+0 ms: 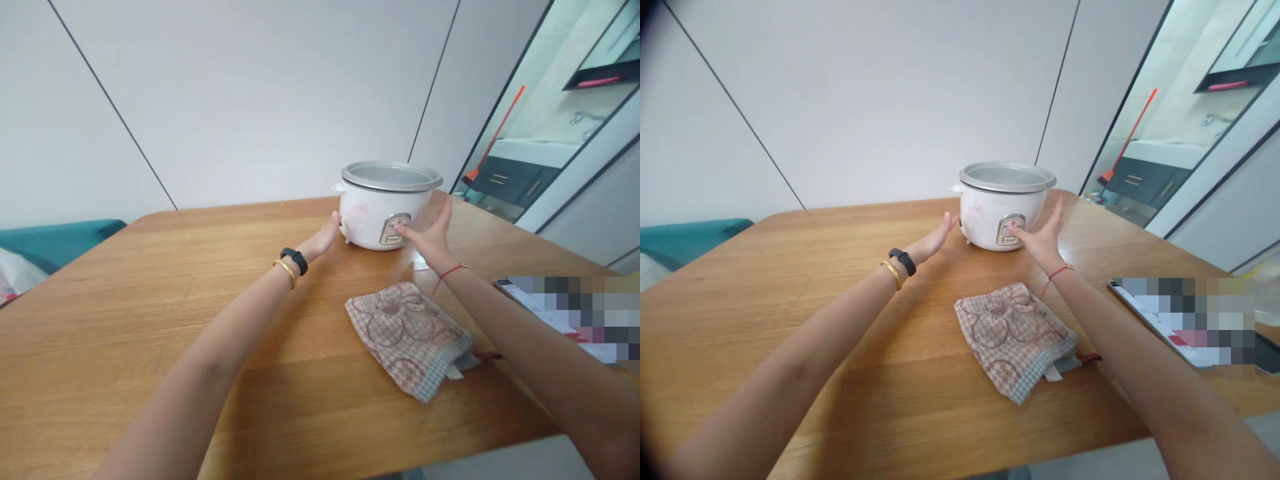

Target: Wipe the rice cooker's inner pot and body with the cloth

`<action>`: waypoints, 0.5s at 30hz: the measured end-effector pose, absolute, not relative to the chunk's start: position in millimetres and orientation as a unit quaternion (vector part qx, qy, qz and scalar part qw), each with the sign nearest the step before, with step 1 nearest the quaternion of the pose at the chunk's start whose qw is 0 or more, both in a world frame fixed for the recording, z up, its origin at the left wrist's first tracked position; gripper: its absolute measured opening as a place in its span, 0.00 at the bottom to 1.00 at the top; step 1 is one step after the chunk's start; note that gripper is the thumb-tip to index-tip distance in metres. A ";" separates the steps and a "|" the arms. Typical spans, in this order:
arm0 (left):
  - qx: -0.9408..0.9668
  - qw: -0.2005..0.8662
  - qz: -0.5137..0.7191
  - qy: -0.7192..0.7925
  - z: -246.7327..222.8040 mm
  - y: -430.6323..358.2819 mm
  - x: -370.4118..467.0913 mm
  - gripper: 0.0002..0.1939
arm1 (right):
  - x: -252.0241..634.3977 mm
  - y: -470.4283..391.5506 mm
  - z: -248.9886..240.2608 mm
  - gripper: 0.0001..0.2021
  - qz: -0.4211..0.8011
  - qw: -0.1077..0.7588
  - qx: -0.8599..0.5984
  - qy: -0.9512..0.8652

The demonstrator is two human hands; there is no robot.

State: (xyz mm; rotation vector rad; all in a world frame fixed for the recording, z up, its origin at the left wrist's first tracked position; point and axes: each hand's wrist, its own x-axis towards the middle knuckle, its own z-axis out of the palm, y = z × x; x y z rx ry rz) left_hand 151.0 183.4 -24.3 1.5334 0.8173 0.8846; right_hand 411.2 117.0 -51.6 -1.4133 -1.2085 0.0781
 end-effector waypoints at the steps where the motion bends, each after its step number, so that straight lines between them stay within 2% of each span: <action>1: 0.664 0.543 0.370 0.357 -24.5 173.9 145.7 0.29 | 411.7 115.6 -51.2 0.65 0.009 0.591 -0.617 -0.519; 3: 0.689 0.495 0.354 0.393 -27.0 150.0 124.4 0.26 | 405.5 117.0 -50.2 0.68 -0.024 0.574 -0.636 -0.515; 8: 0.714 0.401 0.312 0.482 -39.8 93.5 27.9 0.23 | 385.0 133.2 -47.8 0.69 -0.011 0.553 -0.677 -0.486; 12: 0.692 0.305 0.312 0.575 -50.9 79.3 -55.4 0.28 | 372.7 133.9 -48.3 0.72 -0.071 0.530 -0.685 -0.495; 15: 0.704 0.246 0.231 0.625 -57.0 81.5 -95.8 0.33 | 354.5 126.0 -44.8 0.67 -0.184 0.447 -0.701 -0.524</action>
